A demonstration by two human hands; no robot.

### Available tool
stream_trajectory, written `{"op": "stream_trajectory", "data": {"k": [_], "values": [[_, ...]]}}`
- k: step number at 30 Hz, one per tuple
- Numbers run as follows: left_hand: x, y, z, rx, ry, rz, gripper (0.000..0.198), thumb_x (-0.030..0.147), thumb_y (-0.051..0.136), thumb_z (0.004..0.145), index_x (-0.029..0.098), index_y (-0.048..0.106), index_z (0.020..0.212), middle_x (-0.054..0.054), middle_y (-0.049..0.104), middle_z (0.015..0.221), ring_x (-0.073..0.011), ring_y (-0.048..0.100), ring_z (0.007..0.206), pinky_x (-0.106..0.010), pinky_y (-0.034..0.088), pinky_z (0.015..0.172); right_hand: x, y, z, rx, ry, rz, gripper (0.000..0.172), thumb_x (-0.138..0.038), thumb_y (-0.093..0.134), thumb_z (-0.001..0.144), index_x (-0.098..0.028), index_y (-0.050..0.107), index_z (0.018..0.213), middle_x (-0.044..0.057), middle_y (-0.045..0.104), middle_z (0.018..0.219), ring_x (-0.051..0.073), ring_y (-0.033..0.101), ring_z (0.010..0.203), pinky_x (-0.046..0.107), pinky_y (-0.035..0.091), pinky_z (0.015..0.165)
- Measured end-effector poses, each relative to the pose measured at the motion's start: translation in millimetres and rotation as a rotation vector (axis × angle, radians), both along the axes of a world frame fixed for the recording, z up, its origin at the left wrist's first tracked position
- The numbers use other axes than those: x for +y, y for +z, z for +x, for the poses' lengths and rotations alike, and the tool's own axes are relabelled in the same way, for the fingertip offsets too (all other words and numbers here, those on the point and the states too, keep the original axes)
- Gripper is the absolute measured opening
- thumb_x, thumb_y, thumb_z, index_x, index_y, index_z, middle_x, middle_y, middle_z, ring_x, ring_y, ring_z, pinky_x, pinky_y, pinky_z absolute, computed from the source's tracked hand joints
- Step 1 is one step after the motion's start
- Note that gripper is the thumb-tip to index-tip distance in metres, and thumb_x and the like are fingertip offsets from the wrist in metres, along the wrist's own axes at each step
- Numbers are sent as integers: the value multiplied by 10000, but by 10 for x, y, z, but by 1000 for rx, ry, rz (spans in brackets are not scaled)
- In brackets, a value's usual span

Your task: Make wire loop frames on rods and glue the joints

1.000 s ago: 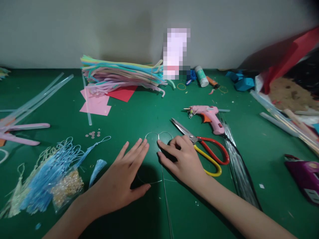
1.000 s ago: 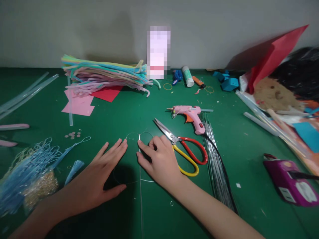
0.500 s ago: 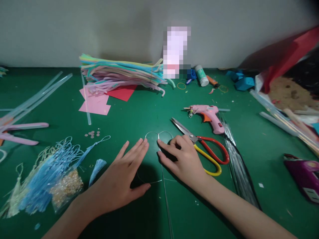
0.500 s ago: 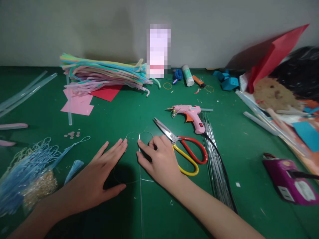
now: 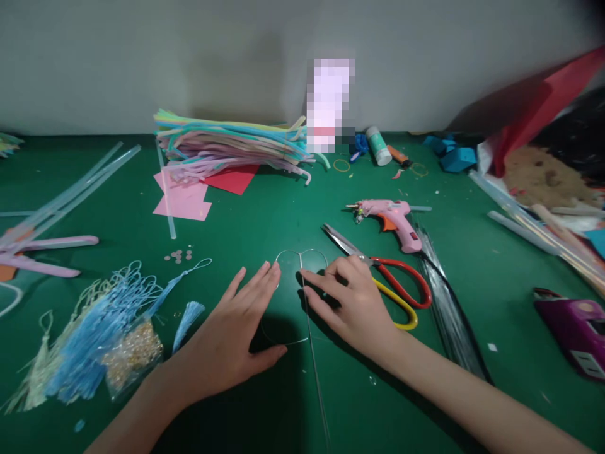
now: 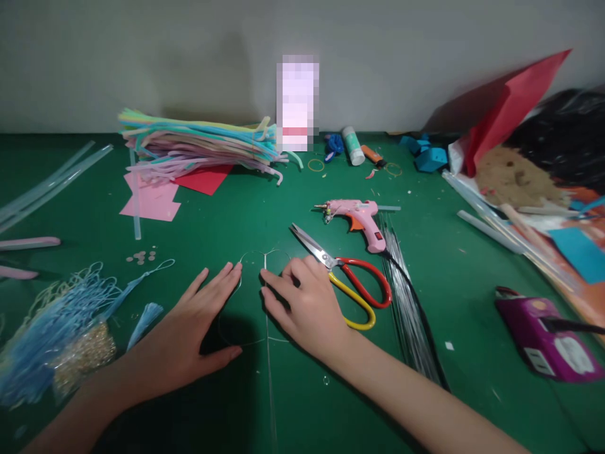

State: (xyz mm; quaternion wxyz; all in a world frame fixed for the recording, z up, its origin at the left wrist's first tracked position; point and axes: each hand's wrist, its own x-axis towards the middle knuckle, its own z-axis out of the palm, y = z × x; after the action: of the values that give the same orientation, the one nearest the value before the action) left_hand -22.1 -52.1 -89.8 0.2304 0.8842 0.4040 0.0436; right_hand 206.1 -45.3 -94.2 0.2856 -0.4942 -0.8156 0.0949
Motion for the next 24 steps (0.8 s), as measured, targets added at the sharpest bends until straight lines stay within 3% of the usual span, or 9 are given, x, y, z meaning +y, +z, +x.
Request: {"op": "stream_trajectory", "data": {"k": [5, 11, 19, 24], "values": [[2, -5, 15, 36, 9, 13, 953, 499, 578, 843, 172, 6, 1532, -113, 190, 1586, -272, 150, 1457, -488, 148, 1183, -125, 135, 136, 6, 85, -109, 220, -239, 582, 891, -187, 723, 1052, 54, 523, 781, 193, 463, 775, 357, 408, 718], [-15, -22, 20, 3, 7, 51, 955, 494, 590, 841, 177, 13, 1532, -129, 209, 1578, -293, 177, 1448, -495, 152, 1177, -299, 112, 191, -3, 117, -201, 245, -230, 573, 892, -253, 710, 1094, 50, 512, 822, 191, 471, 797, 357, 414, 716], [-31, -62, -15, -36, -17, 87, 957, 562, 532, 868, 191, -54, 1528, -128, 175, 1586, -282, 136, 1457, -491, 130, 1181, -426, 51, 196, 34, 143, -113, 220, -185, 591, 868, -251, 730, 1026, 44, 503, 817, 190, 475, 803, 360, 420, 712], [-6, -76, -18, -16, -12, 33, 1029, 630, 545, 830, 209, -90, 1523, -110, 133, 1597, -272, 93, 1463, -491, 107, 1189, -502, 27, 210, 69, 75, -42, 227, -139, 613, 839, -215, 718, 1026, 47, 504, 821, 194, 471, 803, 367, 420, 716]]}}
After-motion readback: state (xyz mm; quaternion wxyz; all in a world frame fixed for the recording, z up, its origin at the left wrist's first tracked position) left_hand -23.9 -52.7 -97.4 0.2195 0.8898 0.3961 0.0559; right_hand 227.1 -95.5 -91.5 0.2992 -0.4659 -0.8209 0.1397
